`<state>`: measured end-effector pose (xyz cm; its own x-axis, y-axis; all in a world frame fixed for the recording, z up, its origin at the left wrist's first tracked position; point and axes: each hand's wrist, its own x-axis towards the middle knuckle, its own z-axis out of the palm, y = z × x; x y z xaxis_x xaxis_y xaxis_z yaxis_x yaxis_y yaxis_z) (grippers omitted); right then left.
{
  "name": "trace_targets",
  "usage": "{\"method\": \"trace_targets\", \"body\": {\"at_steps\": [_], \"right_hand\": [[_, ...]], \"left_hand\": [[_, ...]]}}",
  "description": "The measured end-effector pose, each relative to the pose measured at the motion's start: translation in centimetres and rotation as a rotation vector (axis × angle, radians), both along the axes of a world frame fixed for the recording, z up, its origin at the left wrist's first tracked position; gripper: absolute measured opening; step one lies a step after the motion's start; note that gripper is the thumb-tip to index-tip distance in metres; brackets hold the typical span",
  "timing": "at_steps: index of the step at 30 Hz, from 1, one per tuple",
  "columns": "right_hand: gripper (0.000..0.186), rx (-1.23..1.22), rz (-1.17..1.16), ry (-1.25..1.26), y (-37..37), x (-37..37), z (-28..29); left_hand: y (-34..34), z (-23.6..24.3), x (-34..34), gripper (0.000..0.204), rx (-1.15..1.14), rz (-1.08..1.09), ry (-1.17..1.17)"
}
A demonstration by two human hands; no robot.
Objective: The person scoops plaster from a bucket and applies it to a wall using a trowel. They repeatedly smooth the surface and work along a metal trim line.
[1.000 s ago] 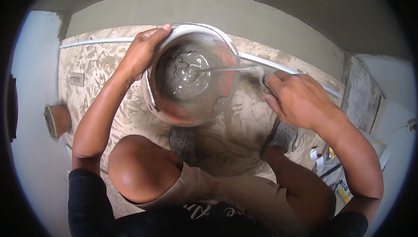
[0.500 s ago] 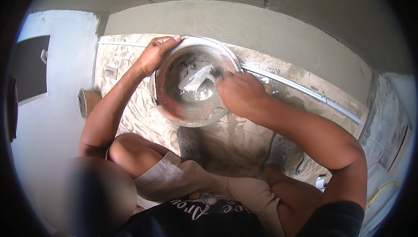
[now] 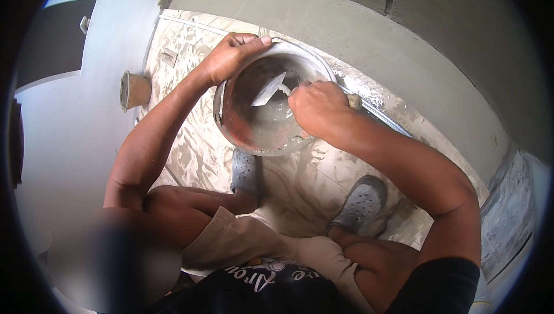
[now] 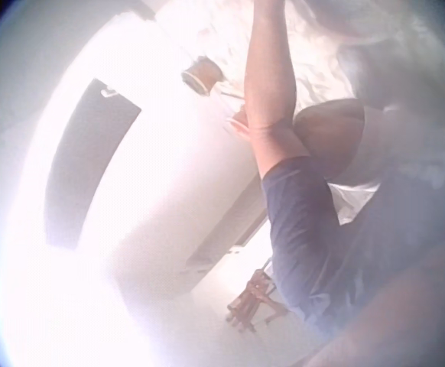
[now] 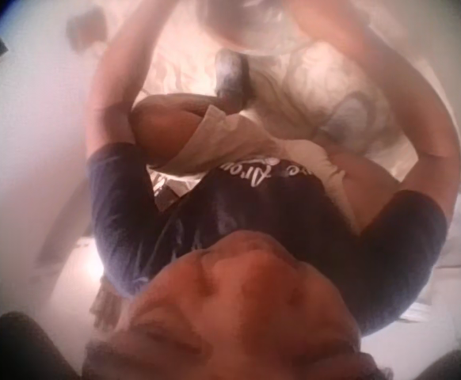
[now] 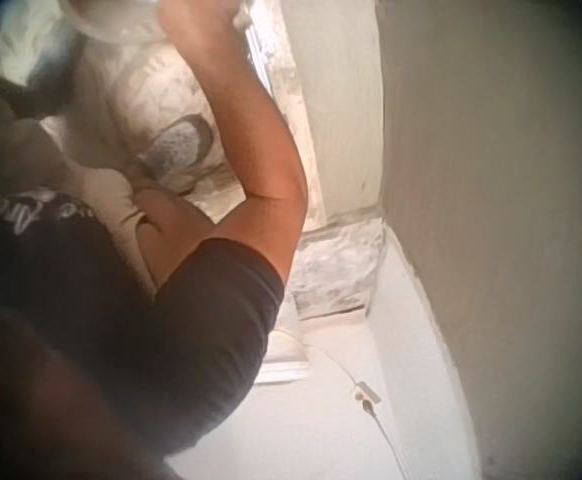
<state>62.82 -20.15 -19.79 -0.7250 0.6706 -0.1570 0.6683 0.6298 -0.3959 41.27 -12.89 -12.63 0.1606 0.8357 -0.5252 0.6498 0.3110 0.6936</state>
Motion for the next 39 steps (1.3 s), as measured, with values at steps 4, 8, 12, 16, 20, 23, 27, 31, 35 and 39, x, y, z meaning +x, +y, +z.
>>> {"method": "trace_targets", "body": {"at_steps": [4,8,12,16,20,23,27,31,35,39], "right_hand": [[0.044,0.106,-0.002,0.024,-0.9,1.2,-1.4],[0.033,0.121,-0.046,0.127,-2.2,3.2,-1.6],[0.028,0.041,-0.059,0.188,-1.5,3.3,-1.8],[0.029,-0.086,-0.010,0.151,0.7,2.1,-2.7],[0.032,0.196,-0.070,0.202,-1.2,3.5,-3.5],[0.033,0.157,-0.161,0.264,-2.9,6.0,-3.3],[0.030,-0.023,-0.326,0.217,-4.6,11.6,-2.9],[0.029,0.028,-0.530,0.043,-5.1,18.9,-3.1],[0.028,0.036,-0.755,-0.158,-5.4,25.7,-4.7],[0.029,0.048,-0.884,-0.317,-6.4,31.2,-5.9]], "left_hand": [[-0.3,-0.1,1.2,0.046,0.005,-0.010,0.027],[-0.7,0.2,1.7,0.048,0.020,0.023,0.079],[-1.3,0.4,2.0,0.046,0.014,0.051,0.139],[-1.9,0.6,3.2,0.047,0.024,0.091,0.090],[-1.0,0.5,3.7,0.042,0.008,0.047,0.089],[-0.1,-0.3,2.3,0.040,0.010,0.036,0.031],[1.5,-2.1,-3.2,0.040,0.046,0.101,-0.041],[1.4,-3.6,-10.6,0.049,0.139,0.154,0.057],[0.6,-4.8,-15.9,0.055,0.144,0.175,0.210],[0.3,-5.2,-18.6,0.067,0.110,0.131,0.294]]}}
